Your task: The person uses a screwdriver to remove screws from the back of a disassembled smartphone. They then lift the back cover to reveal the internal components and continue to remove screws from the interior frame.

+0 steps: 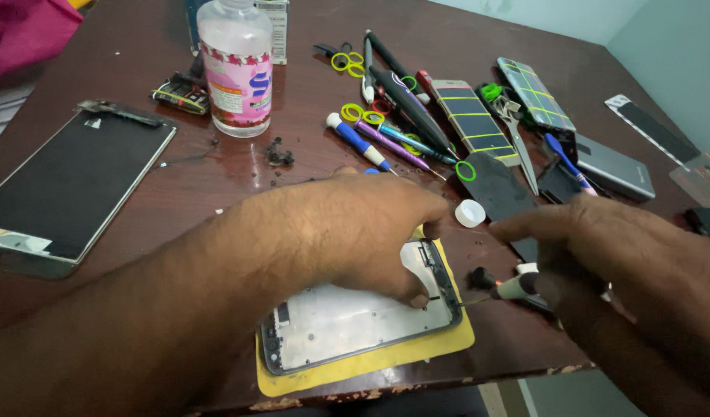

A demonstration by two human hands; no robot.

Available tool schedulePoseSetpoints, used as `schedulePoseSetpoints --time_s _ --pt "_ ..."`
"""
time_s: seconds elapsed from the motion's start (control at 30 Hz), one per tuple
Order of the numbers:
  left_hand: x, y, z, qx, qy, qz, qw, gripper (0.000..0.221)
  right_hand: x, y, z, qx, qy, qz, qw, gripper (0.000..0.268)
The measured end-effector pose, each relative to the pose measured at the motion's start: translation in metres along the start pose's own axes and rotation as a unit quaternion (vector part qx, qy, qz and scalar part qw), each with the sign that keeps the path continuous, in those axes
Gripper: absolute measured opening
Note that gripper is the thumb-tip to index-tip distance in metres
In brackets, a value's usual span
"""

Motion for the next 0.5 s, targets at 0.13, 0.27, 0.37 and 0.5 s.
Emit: schedulePoseSetpoints --time_s 0.13,0.27,0.37,0.5 --pt "-0.001 0.005 -0.003 -0.012 0.026 0.028 0.999 0.067 -0.002 0.018 0.000 -0.047 -0.024 0.107 0.993 0.030" --pt "-0.001 0.011 -0.002 -0.006 0.035 0.055 0.998 0.058 -0.002 -0.017 -0.016 0.059 0.019 -0.066 0.996 0.043" --pt "0.000 0.015 -0.001 -0.003 0.033 0.058 0.998 0.056 -0.003 0.005 -0.002 -0.009 -0.047 0.035 0.998 0.034" --pt "0.000 0.013 0.001 -0.012 0.020 0.049 0.999 0.056 -0.003 -0.015 -0.012 0.080 -0.020 -0.065 0.994 0.043"
Point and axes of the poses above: each hand's wrist, its own x-axis towards the middle knuckle, its own z-axis out of the palm, y = z × x, the point moved 10 cm from there along x, towards the middle knuckle, and after that the axes turned 10 degrees about y, right-handed, at the moved point
